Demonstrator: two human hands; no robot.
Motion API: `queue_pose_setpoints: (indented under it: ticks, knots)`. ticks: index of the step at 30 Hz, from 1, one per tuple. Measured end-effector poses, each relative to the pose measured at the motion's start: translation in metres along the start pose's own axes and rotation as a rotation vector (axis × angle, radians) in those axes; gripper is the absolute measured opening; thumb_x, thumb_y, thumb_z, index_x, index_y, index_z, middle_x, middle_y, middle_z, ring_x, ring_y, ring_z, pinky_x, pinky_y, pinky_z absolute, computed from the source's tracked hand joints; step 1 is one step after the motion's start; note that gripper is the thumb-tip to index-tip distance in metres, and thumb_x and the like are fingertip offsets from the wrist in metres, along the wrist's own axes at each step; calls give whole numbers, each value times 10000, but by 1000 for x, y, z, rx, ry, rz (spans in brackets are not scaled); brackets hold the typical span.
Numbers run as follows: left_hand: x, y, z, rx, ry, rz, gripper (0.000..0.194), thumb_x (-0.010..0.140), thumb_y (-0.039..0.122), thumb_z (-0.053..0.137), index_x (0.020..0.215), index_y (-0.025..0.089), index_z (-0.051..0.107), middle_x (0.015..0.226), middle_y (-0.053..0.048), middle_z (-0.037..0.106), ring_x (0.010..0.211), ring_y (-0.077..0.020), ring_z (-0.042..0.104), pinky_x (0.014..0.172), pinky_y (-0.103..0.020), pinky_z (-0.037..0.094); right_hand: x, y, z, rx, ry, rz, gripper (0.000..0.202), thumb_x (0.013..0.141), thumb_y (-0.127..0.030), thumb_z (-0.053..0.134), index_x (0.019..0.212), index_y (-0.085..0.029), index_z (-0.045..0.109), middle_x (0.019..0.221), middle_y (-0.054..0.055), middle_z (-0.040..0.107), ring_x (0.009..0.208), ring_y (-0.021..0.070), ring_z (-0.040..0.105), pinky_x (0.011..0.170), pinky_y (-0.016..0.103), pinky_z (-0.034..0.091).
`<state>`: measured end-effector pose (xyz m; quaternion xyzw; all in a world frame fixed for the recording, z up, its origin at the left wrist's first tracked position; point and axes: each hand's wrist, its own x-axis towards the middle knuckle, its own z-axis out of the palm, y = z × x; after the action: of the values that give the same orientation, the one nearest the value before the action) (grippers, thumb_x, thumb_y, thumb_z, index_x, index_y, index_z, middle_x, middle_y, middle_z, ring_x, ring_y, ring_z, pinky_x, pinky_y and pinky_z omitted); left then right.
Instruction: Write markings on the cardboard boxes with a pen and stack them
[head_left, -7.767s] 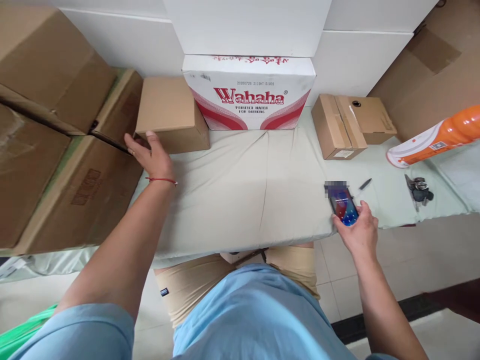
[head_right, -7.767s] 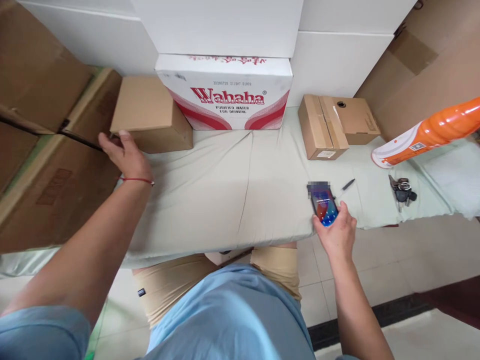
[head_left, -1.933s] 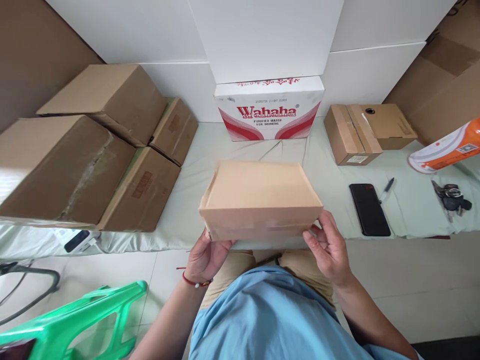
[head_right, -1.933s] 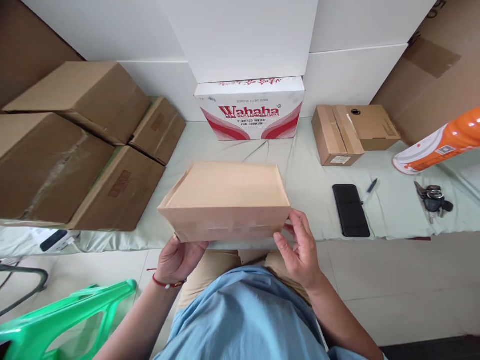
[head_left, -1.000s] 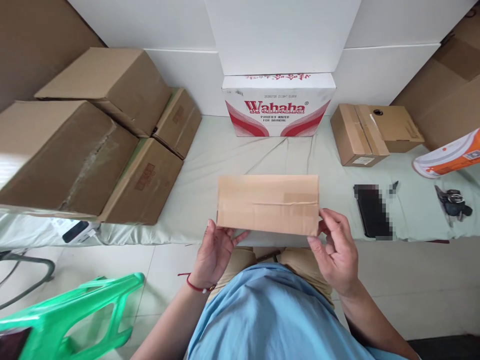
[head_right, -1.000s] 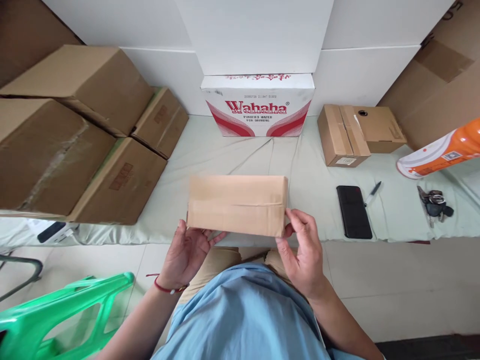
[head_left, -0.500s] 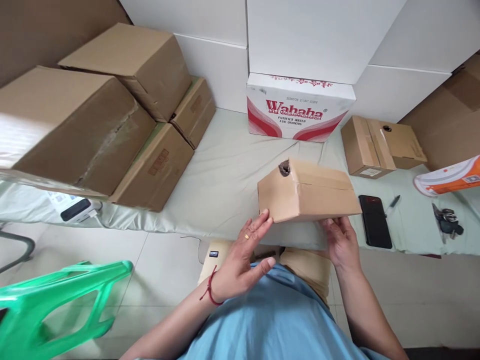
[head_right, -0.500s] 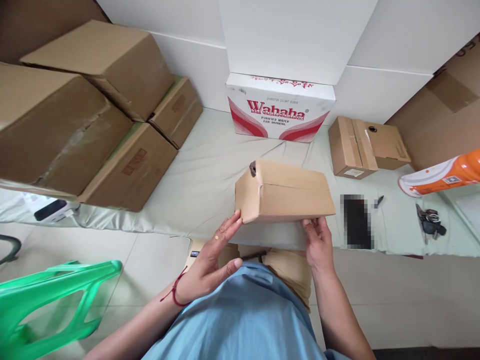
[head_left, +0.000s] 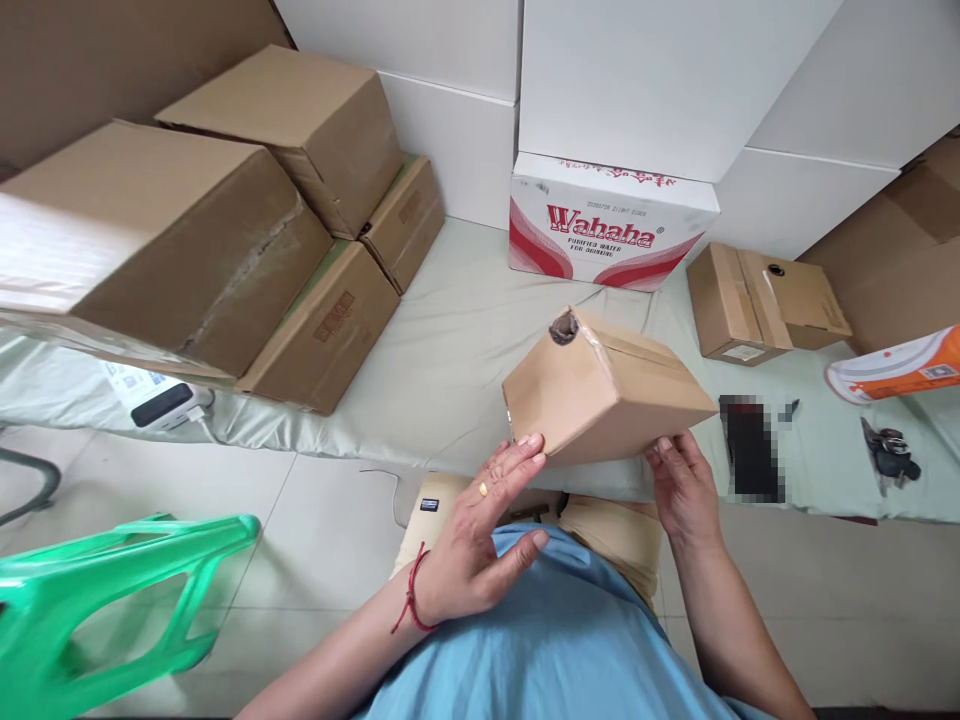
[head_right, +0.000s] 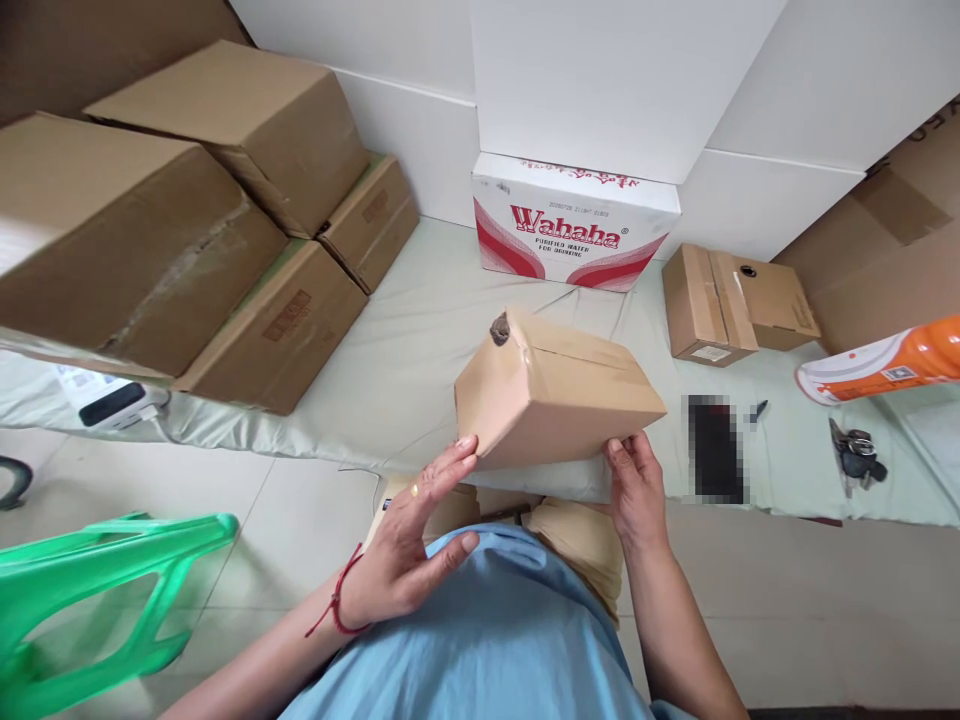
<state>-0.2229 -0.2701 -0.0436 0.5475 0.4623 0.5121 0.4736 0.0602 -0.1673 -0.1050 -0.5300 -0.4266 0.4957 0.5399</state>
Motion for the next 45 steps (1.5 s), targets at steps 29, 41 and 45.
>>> queue_pose_setpoints:
  ticks: [29, 41, 45]
  knots:
    - [5, -74, -5, -308, 415, -387, 594, 718, 394, 965, 1273, 254, 805, 1485, -110, 721, 1590, -403, 465, 1384, -573, 235, -21, -8, -28, -408, -210, -260, 533, 1026, -365, 691, 1551, -300, 623, 1546, 99, 679, 1410, 296, 667, 1179, 514, 569]
    - [18, -38, -17, -398, 410, -284, 439, 768, 365, 902, 1163, 189, 826, 1321, -147, 791, 1442, -419, 619, 1309, -589, 387, -36, -64, 21, -654, -186, -758, 662, 1046, -194, 634, 1666, -368, 479, 1567, 109, 656, 1403, 322, 658, 1132, 582, 584]
    - [13, -27, -26, -359, 432, -196, 482, 779, 414, 895, 1207, 196, 849, 1296, -163, 809, 1404, -435, 651, 1291, -613, 403, -29, -44, 6, -483, -163, -442, 562, 1068, -346, 649, 1620, -326, 545, 1527, 104, 682, 1390, 291, 671, 1172, 539, 578]
